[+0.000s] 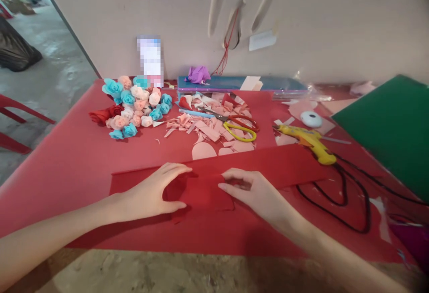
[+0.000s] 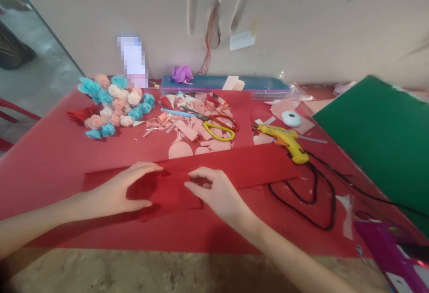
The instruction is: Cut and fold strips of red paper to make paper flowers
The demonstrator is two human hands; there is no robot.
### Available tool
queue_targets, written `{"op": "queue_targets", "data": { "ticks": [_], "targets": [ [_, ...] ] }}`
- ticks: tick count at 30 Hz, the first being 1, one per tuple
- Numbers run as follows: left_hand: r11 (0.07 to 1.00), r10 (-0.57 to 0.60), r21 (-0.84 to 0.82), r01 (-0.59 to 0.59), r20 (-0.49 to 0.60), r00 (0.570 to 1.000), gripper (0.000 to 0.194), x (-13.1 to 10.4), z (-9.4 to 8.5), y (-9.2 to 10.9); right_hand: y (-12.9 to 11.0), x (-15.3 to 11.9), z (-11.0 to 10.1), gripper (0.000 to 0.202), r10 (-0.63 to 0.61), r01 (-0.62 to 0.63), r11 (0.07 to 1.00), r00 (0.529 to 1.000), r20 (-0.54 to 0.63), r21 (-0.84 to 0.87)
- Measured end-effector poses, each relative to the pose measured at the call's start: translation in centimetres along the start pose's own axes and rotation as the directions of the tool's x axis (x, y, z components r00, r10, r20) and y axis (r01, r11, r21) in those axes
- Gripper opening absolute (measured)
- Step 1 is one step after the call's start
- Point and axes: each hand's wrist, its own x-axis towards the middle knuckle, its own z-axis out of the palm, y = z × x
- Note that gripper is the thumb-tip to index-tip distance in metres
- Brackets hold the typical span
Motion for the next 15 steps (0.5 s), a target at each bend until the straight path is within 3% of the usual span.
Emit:
{"op": "queue_targets", "data": {
  "ticks": [4,7,11,15],
  "targets": [
    [0.968,-0.071,-0.243,0.062,-0.030,0.997,0.044,-0.2,-0.2,1.0,-2.7,0.2,0.2,0.011,-0.136,0.126,0.987,0.986,-0.094,-0.104],
    [0.873,-0.091,-0.480,0.080,0.001,0.996,0.037,-0.4,-0.2,1.7,-4.2,0.8,0.2,0.012,-0.220,0.206,0.970,0.969,-0.110,-0.128],
    [0.721,-0.144,-0.678,0.140,0.050,0.988,0.039,-0.7,-0.3,2.5,-5.0,2.1,0.0,0.018,-0.274,0.265,0.952,0.961,-0.043,-0.156],
    [0.682,-0.214,-0.704,0.197,0.066,0.975,0.043,-0.9,-0.7,3.2,-5.1,2.8,0.4,0.016,-0.258,0.262,0.964,0.962,0.094,-0.033]
  ]
}}
